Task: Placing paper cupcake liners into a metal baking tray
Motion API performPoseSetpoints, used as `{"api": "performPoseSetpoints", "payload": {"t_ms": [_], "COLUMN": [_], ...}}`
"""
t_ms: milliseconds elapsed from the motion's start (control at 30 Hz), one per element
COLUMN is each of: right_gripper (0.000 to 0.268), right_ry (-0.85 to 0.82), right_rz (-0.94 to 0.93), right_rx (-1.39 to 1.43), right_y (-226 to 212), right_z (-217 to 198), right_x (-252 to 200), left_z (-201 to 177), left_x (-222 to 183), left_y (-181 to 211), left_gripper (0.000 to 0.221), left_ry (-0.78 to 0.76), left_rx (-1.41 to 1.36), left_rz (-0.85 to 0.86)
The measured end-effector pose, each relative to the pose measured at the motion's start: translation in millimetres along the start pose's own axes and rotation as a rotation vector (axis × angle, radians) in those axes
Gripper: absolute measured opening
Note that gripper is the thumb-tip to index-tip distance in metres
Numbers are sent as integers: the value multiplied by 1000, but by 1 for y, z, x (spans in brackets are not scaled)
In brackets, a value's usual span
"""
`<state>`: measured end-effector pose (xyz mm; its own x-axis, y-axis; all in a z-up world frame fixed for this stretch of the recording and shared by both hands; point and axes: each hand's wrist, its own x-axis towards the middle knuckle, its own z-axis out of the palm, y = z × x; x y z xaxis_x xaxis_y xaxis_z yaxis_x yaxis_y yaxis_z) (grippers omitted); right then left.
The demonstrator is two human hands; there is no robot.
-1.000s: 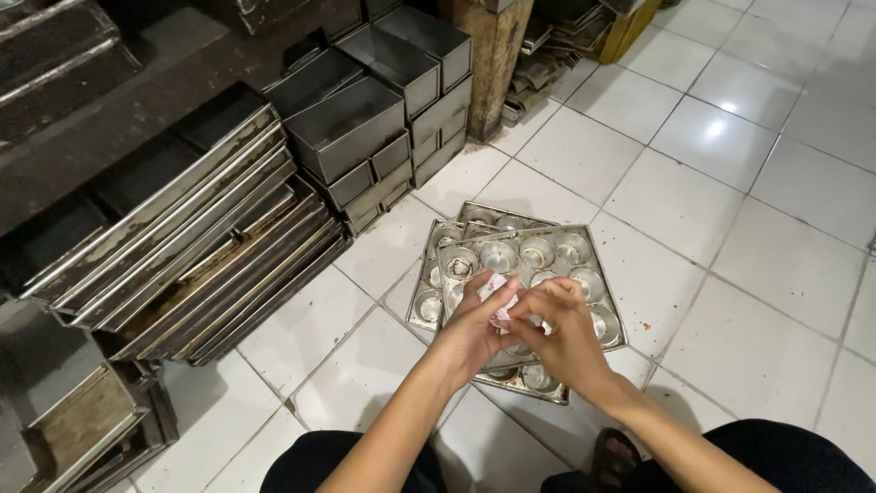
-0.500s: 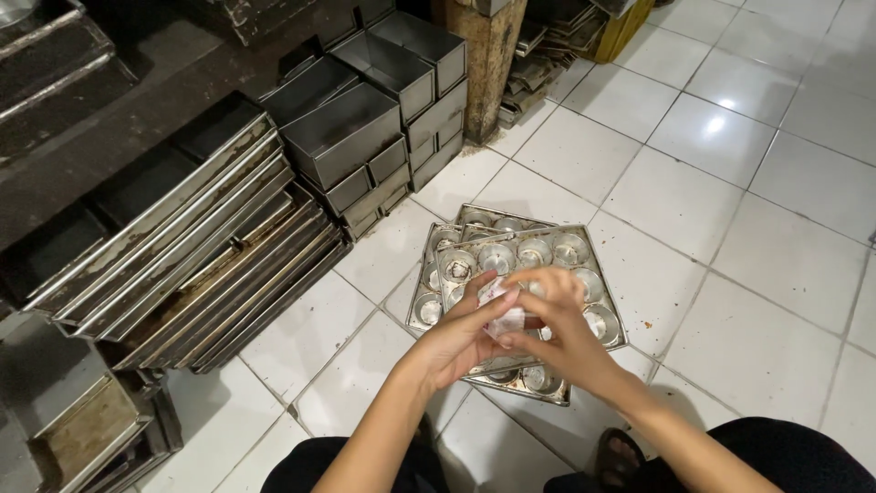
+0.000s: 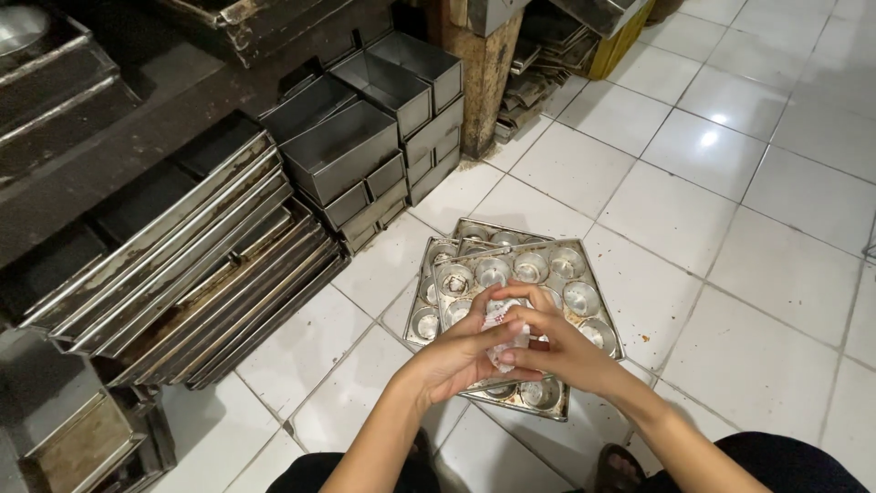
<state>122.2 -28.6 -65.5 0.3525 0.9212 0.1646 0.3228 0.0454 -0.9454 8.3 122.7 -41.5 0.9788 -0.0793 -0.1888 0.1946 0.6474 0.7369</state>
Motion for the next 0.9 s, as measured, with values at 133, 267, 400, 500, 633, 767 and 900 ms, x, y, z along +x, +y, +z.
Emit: {"api": "performPoseSetpoints", "payload": {"t_ms": [133, 267, 400, 500, 633, 767, 900], "right_gripper": [28, 9, 5, 8, 20, 17, 19], "right_ry": [-25, 128, 344, 340, 324, 533, 442], "right_rz": [39, -18, 30, 110, 363, 287, -46], "right_rx": [56, -112, -279, 70, 323, 325, -747], "right_y": [-2, -4, 6, -1, 0, 21, 167], "right_z": [-4, -8, -16, -10, 2, 1, 10], "right_x": [2, -1, -4, -6, -5, 2, 8], "left_z": [-10, -13, -13, -6, 2, 2, -35], "left_x": [6, 11, 13, 9, 13, 3, 4], "left_y": [-5, -2, 2, 9, 4, 13, 14], "left_gripper": [103, 103, 100, 103, 108, 104, 106], "left_ry": [-3, 91, 264, 304, 405, 661, 794], "left_rx": [-23, 21, -20, 42, 240, 14, -163], "left_rz": [-2, 27, 73, 99, 49, 194, 280]}}
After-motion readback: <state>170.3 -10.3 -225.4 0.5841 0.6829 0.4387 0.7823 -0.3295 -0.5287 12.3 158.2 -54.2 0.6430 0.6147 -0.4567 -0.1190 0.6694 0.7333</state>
